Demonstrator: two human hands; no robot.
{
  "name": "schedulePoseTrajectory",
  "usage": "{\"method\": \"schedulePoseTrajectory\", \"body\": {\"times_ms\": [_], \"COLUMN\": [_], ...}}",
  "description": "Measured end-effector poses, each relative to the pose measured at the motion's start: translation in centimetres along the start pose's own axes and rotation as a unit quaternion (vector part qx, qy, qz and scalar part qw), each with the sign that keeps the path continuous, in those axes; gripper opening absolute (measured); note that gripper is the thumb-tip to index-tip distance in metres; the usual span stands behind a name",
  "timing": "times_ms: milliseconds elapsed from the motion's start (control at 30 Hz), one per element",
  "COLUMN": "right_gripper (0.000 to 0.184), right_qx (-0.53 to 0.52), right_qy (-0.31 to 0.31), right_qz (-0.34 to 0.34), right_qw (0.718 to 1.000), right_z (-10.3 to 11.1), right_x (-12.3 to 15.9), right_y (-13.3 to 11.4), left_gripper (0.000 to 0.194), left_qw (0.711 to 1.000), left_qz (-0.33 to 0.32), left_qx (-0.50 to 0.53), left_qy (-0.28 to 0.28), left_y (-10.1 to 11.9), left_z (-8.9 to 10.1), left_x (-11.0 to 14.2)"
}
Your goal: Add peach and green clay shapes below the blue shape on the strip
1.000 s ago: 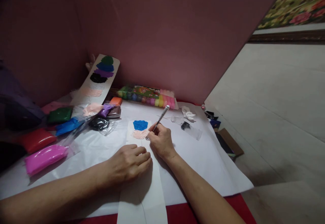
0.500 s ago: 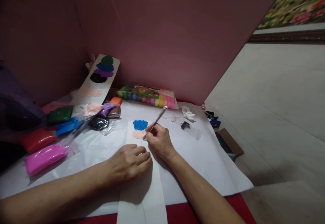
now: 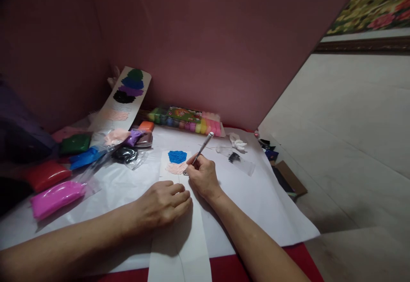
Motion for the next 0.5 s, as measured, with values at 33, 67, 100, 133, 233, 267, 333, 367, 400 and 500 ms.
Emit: {"method": "schedulePoseTrajectory", "body": {"times_ms": [33, 67, 100, 133, 233, 267, 333, 367, 400, 500], "right_gripper": [0.010, 0.010, 0.009, 0.009, 0.009, 0.009, 0.009, 0.009, 0.008, 0.008], "right_qx": [0.001, 0.001, 0.001, 0.001, 0.005, 0.007, 0.007, 0.007, 0.006, 0.007], "right_qy": [0.004, 0.007, 0.010, 0.012, 0.020, 0.022, 0.025, 0.026, 0.027, 0.035], "right_qz": [0.000, -0.001, -0.002, -0.003, -0.007, -0.008, -0.009, -0.008, -0.007, -0.009], "right_qw": [1.000, 1.000, 1.000, 1.000, 1.000, 1.000, 1.000, 1.000, 1.000, 0.999], "right_z": [0.05, 0.09, 0.13, 0.17, 0.27, 0.30, 0.33, 0.33, 0.34, 0.44], "right_x": [0.00, 0.01, 0.02, 0.03, 0.02, 0.01, -0.01, -0.03, -0.04, -0.04], "right_y": [-0.04, -0.09, -0.13, -0.16, -0.20, -0.20, -0.16, -0.15, -0.14, -0.11], "left_gripper": [0.013, 0.013, 0.013, 0.014, 0.013, 0.013, 0.012, 0.012, 0.012, 0.012], "left_qw": [1.000, 1.000, 1.000, 1.000, 1.000, 1.000, 1.000, 1.000, 1.000, 1.000], "left_qz": [0.001, 0.003, 0.003, 0.003, 0.005, 0.005, 0.006, 0.004, 0.002, -0.002], "left_qx": [-0.001, -0.002, -0.002, -0.002, -0.003, -0.003, -0.003, -0.004, -0.006, -0.012], "left_qy": [0.003, 0.007, 0.009, 0.010, 0.004, 0.000, -0.008, -0.012, -0.015, -0.015], "left_y": [-0.01, -0.02, -0.02, -0.01, -0.01, -0.01, -0.02, 0.00, 0.02, 0.03], "left_z": [0.04, 0.09, 0.12, 0.14, 0.14, 0.11, 0.05, 0.01, -0.03, -0.05], "left_x": [-0.01, -0.02, -0.03, -0.04, -0.02, 0.00, 0.04, 0.06, 0.07, 0.05]}}
Point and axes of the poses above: each hand's wrist, its own x-axis away from the middle knuckle, its own z-axis out of the back of the hand, y = z × x, the point moved 5 cm from there along -x, towards the middle knuckle, and after that the axes turned 3 degrees about -y, right-handed, at the moved point
